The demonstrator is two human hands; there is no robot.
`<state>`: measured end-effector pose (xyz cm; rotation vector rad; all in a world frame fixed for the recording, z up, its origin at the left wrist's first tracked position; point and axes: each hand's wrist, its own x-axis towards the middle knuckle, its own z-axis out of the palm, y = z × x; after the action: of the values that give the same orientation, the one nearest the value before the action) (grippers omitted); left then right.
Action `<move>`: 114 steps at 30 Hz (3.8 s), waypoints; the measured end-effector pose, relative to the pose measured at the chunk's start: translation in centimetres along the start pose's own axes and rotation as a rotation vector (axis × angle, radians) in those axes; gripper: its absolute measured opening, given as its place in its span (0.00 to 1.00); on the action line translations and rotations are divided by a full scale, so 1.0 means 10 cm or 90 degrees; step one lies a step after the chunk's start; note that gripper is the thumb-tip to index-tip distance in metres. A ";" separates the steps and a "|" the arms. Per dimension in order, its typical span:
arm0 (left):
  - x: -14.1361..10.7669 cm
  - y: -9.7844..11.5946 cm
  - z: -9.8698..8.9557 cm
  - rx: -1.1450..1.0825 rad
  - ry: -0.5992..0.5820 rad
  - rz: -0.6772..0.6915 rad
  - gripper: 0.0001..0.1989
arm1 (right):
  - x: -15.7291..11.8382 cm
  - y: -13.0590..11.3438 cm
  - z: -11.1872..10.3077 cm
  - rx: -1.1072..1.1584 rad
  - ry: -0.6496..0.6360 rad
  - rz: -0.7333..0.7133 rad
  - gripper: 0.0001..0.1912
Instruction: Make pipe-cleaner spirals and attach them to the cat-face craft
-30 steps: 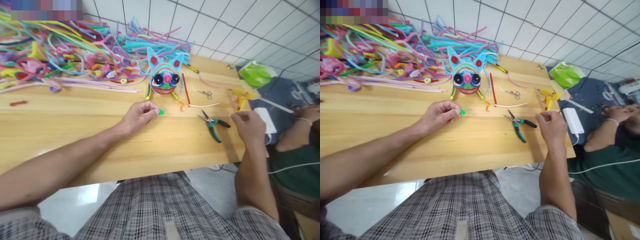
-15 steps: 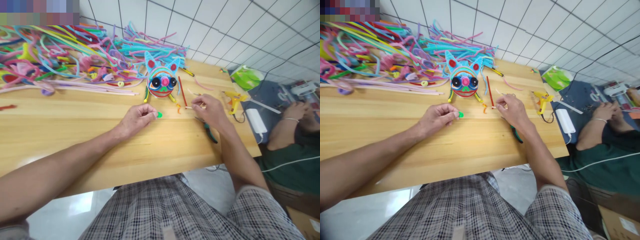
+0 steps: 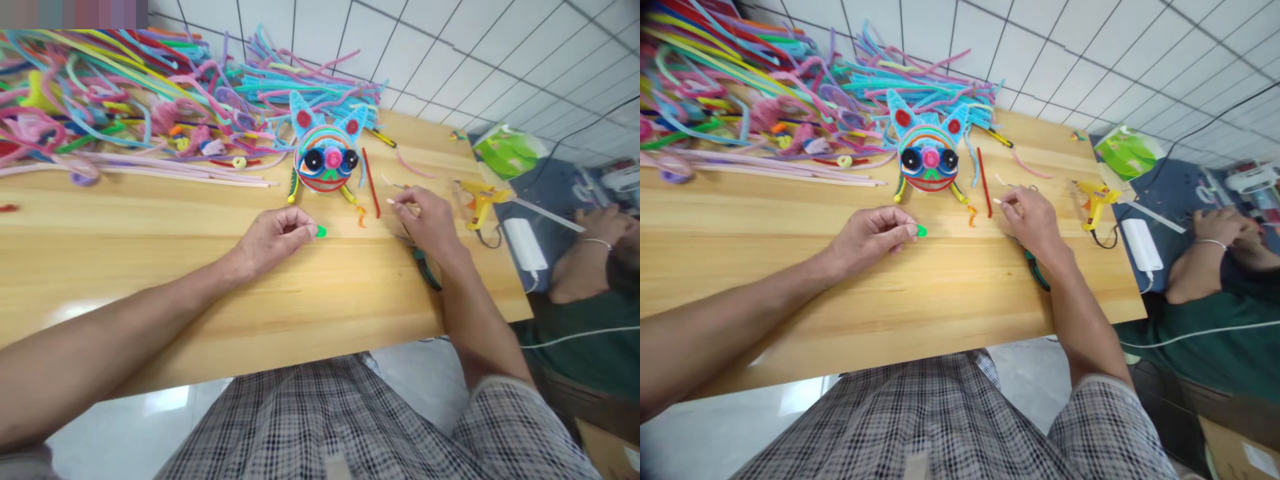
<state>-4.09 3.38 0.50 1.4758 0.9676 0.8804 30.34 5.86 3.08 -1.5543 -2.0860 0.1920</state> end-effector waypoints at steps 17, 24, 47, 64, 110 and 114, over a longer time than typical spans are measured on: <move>-0.01 0.00 0.01 -0.006 0.000 0.018 0.13 | -0.10 -1.09 0.36 0.206 -0.065 -0.019 0.04; -0.02 -0.01 0.01 -0.010 -0.003 0.029 0.13 | -0.15 -1.12 0.41 0.259 -0.060 0.015 0.05; -0.03 -0.01 0.02 0.011 -0.002 0.051 0.11 | -0.22 -1.09 0.54 0.181 0.045 -0.144 0.08; -0.02 -0.02 0.00 0.047 -0.016 0.047 0.11 | -0.19 -1.09 0.57 0.201 0.049 -0.159 0.07; -0.02 -0.02 0.01 0.046 -0.009 0.046 0.11 | -0.20 -1.07 0.49 0.173 0.099 -0.147 0.08; -0.02 -0.01 0.01 0.038 -0.014 0.047 0.11 | -0.22 -1.05 0.52 0.142 0.099 -0.179 0.09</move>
<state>-4.14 3.15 0.39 1.5784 0.9350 0.8934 19.34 1.39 2.31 -1.0976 -2.0536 0.1882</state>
